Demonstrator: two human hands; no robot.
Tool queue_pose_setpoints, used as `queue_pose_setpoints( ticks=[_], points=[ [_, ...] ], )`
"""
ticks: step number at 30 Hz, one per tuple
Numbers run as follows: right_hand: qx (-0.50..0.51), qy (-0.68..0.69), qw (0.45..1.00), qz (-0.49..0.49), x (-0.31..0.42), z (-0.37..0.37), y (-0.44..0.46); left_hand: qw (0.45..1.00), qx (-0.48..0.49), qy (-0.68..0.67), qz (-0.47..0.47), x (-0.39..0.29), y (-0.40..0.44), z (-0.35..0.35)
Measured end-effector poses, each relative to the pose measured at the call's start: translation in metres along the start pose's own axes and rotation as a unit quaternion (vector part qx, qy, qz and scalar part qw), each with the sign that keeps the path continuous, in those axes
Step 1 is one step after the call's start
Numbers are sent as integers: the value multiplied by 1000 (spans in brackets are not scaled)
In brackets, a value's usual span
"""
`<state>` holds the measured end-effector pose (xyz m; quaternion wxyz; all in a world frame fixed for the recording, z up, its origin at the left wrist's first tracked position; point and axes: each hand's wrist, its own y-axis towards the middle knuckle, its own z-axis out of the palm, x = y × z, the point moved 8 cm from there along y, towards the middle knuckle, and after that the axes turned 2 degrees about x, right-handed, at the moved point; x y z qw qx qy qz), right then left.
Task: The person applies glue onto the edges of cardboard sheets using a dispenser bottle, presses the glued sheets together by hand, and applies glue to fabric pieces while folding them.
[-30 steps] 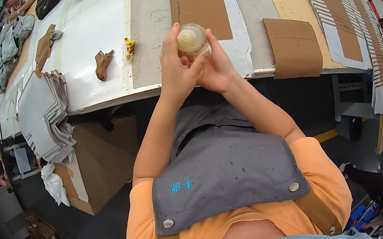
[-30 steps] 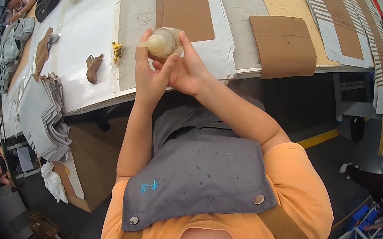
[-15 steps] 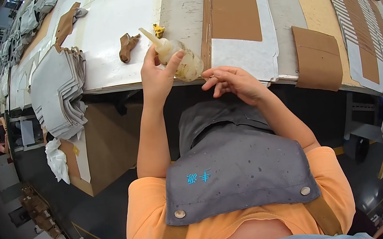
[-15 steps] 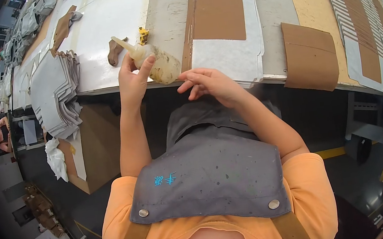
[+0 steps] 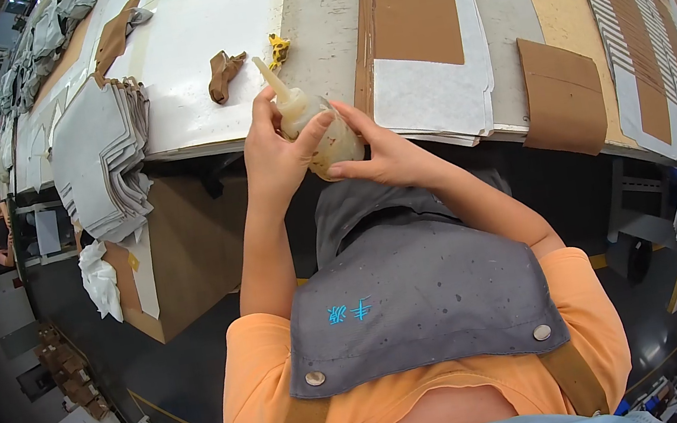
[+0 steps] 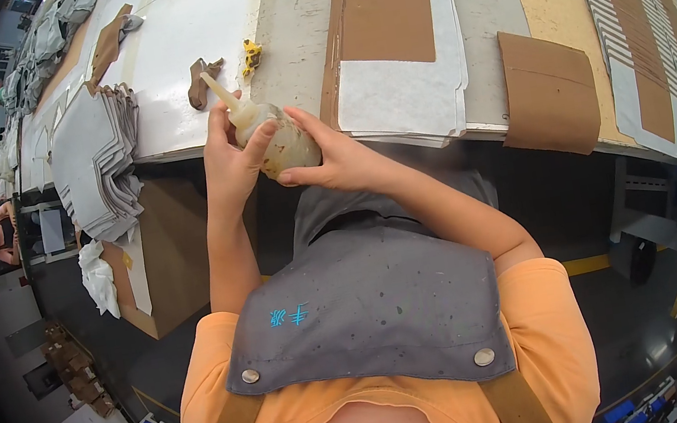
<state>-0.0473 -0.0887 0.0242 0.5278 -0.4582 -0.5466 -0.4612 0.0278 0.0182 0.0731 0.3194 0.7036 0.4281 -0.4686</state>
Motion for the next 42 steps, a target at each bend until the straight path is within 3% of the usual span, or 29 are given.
queue_pose_setpoints(
  ticks=[3,5,8,13,14,20,26,29,32,42],
  points=[
    [47,87,994,51,15,11,0,999,24,-5,30,0,-4,6],
    [44,72,996,36,13,11,1,998,42,-31,35,1,-4,1],
    [37,100,993,52,4,8,3,979,40,-198,-30,21,2,-14],
    [15,106,992,65,-5,2,2,982,-168,86,-17,49,39,-83],
    [15,103,993,62,-3,1,1,980,-180,83,-21,63,51,-95],
    [-6,84,996,19,0,-4,-4,934,-197,294,-53,136,119,-121],
    [9,65,998,20,-2,-2,-9,920,-123,343,-146,169,135,-110],
    [14,54,998,29,-2,-2,-10,973,-94,137,-161,165,118,-98],
    [19,37,998,36,-3,-3,-11,988,-104,58,-93,128,83,-83],
    [67,6,996,60,-4,9,-14,999,-40,-6,-10,64,-2,-71]
  ],
)
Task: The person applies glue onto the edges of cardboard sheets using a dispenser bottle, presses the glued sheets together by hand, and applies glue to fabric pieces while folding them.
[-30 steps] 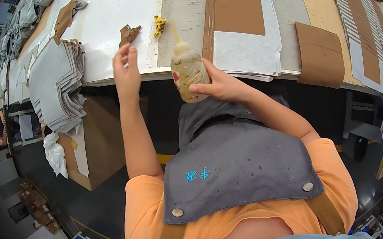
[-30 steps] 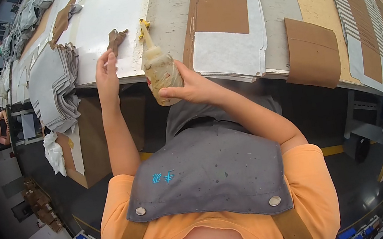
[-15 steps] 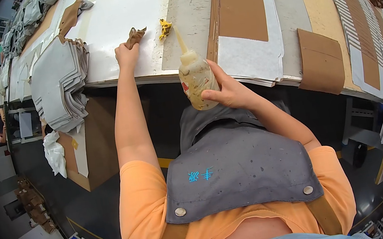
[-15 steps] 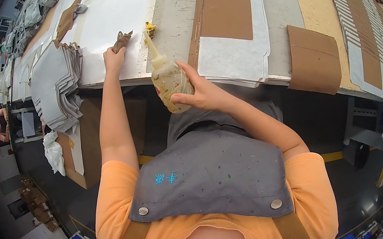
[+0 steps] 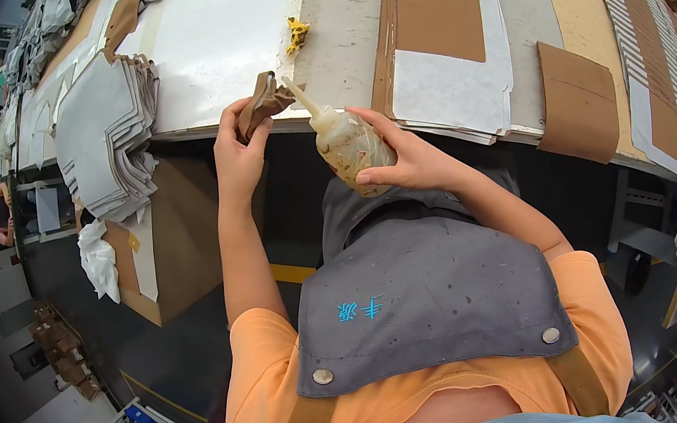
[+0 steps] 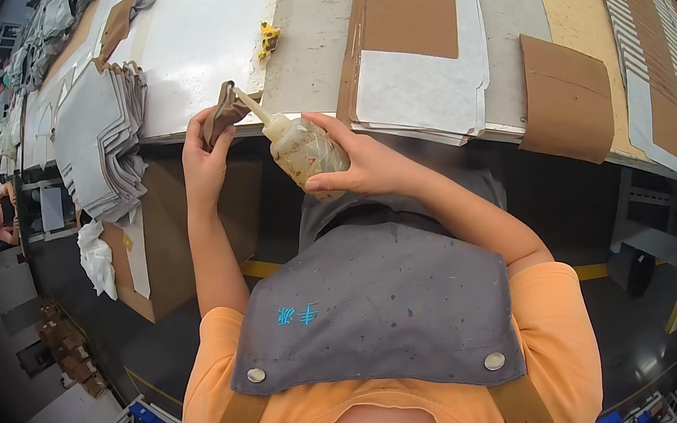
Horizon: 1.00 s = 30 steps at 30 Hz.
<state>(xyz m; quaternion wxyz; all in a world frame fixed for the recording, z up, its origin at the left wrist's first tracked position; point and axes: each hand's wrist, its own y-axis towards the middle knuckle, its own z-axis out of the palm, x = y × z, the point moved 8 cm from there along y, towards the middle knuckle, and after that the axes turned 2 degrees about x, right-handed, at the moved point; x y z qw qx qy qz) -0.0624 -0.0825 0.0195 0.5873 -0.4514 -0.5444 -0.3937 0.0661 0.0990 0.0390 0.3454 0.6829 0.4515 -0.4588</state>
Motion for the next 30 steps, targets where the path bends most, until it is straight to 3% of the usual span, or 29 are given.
queue_pose_setpoints(
  ticks=[3,6,9,15,27,30],
  points=[
    [16,-15,1000,15,-1,3,-2,1000,3,-10,14,-12,-8,-3],
    [-7,-58,998,-19,-3,1,-3,997,18,61,33,-22,-11,-7],
    [-1,-59,998,-13,0,0,-6,999,30,-5,42,-27,-12,-7],
    [9,-63,998,-2,1,1,-11,985,62,-154,-43,-22,-20,-6],
    [-2,42,998,-36,-10,1,-9,957,23,-271,-106,-3,-25,-2],
    [13,150,989,2,-11,0,-6,958,28,-265,-108,-1,-25,-1]
  ],
)
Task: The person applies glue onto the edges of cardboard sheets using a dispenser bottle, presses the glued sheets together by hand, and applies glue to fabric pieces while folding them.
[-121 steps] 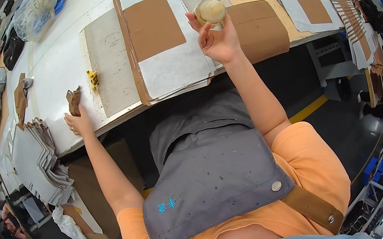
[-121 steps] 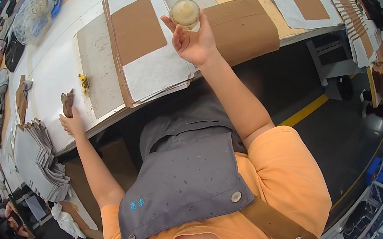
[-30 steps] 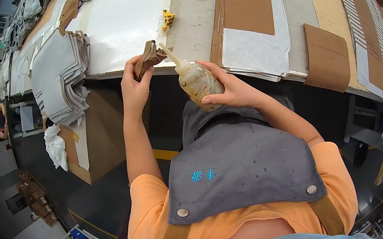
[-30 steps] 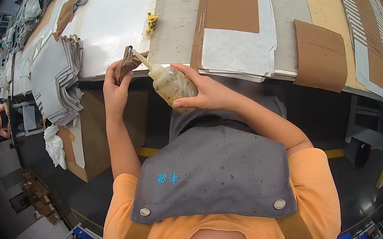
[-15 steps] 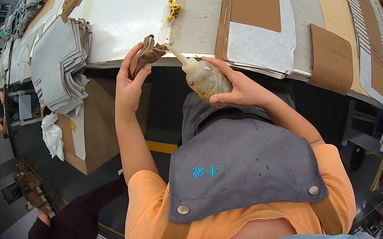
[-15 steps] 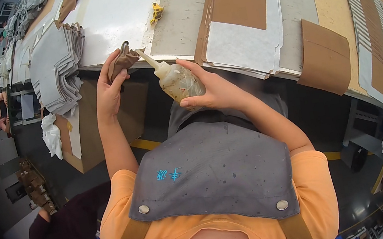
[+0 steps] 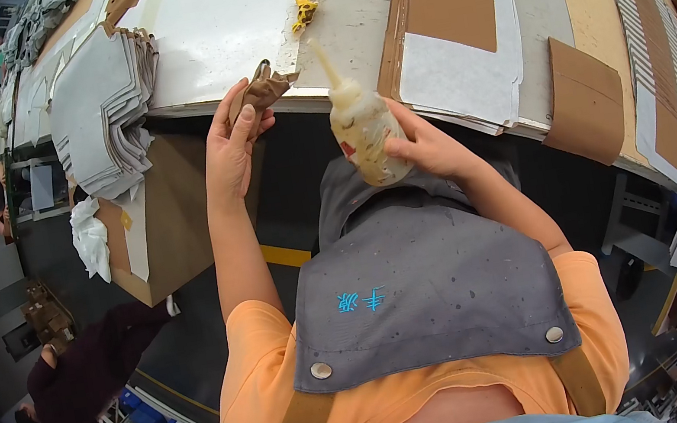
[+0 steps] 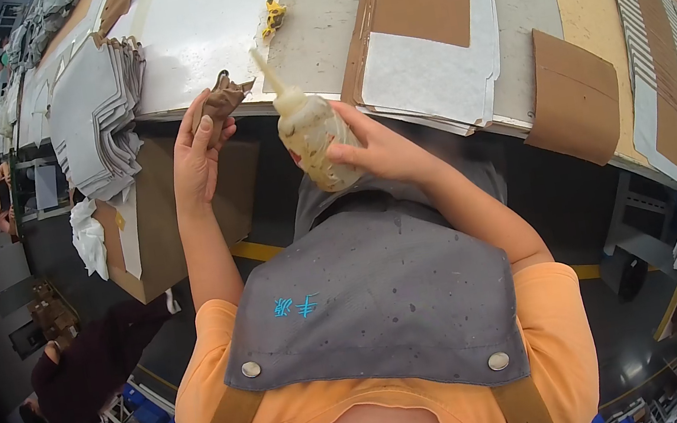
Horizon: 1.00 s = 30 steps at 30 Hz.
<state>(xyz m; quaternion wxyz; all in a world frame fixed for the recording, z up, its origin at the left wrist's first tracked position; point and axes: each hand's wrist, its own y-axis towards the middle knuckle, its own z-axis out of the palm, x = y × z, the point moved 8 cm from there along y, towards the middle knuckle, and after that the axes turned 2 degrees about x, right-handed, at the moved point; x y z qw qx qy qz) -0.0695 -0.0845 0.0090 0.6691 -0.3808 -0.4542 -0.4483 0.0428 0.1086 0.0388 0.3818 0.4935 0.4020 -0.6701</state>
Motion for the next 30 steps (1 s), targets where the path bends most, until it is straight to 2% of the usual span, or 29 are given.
queue_pose_setpoints(
  ticks=[4,7,12,16,22,30],
  points=[
    [-29,200,979,31,-12,-8,-1,1000,-8,-13,-2,7,2,-3],
    [6,243,970,9,-7,-9,4,1000,-4,-30,3,8,3,-3],
    [7,246,969,10,-3,-8,6,997,5,-75,2,8,3,-1],
    [18,260,965,-12,-1,-5,10,998,8,-59,17,5,1,2],
    [12,201,979,2,-2,-6,9,999,17,-28,38,0,1,7],
    [27,-74,996,-33,15,-1,-2,994,45,96,40,-6,-2,16]
  ],
)
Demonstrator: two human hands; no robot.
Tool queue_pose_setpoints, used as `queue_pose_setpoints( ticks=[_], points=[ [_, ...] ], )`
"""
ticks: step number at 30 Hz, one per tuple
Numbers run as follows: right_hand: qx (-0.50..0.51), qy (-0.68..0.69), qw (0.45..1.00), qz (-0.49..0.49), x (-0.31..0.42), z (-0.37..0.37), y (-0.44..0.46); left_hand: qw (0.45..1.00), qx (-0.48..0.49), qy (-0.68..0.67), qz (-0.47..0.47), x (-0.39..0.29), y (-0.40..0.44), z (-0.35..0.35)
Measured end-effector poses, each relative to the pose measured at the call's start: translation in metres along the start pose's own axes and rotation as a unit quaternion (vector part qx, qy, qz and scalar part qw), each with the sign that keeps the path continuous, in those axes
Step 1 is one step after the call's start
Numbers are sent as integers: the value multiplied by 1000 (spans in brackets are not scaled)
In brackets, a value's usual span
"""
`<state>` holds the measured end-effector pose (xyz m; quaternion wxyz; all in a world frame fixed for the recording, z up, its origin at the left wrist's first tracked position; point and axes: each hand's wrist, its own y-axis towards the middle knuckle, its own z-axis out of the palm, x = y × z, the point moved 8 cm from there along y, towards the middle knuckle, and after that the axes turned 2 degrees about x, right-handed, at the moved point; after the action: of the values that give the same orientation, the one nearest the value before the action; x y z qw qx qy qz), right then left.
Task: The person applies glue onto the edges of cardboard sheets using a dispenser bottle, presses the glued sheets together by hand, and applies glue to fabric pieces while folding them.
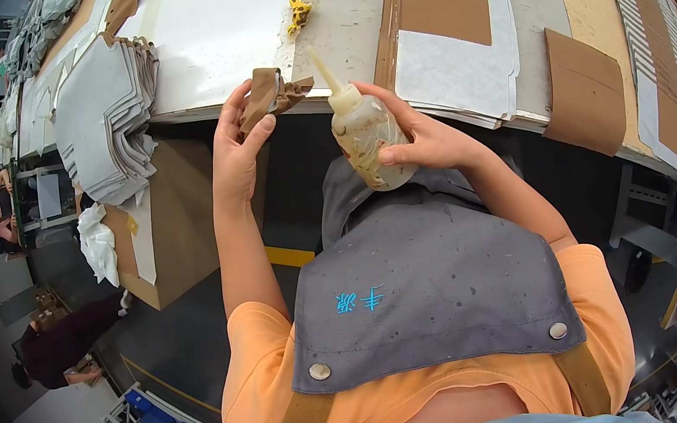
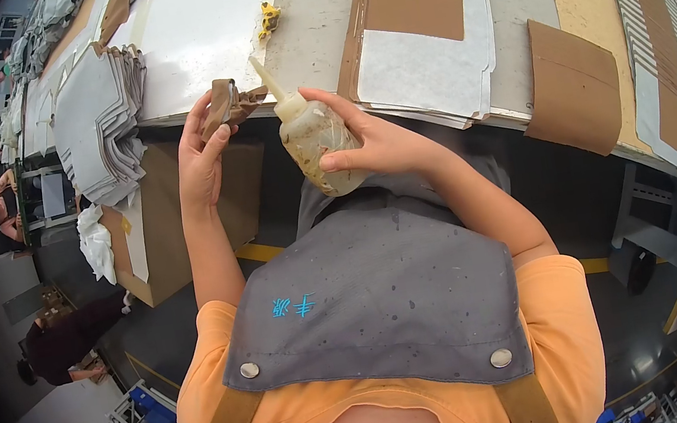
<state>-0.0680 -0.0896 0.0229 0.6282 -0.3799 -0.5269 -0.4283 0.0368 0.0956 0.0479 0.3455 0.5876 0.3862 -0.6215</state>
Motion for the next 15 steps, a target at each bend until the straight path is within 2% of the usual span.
queue_pose_setpoints(
  ticks=[4,7,15],
  points=[
    [33,-71,997,6,5,6,-4,1000,-17,-10,-5,-2,-2,-2],
    [72,-66,995,20,1,14,-5,1000,-19,12,2,-5,-2,-2],
    [77,-27,995,58,-7,16,-3,996,-15,90,21,-11,-4,0]
  ],
)
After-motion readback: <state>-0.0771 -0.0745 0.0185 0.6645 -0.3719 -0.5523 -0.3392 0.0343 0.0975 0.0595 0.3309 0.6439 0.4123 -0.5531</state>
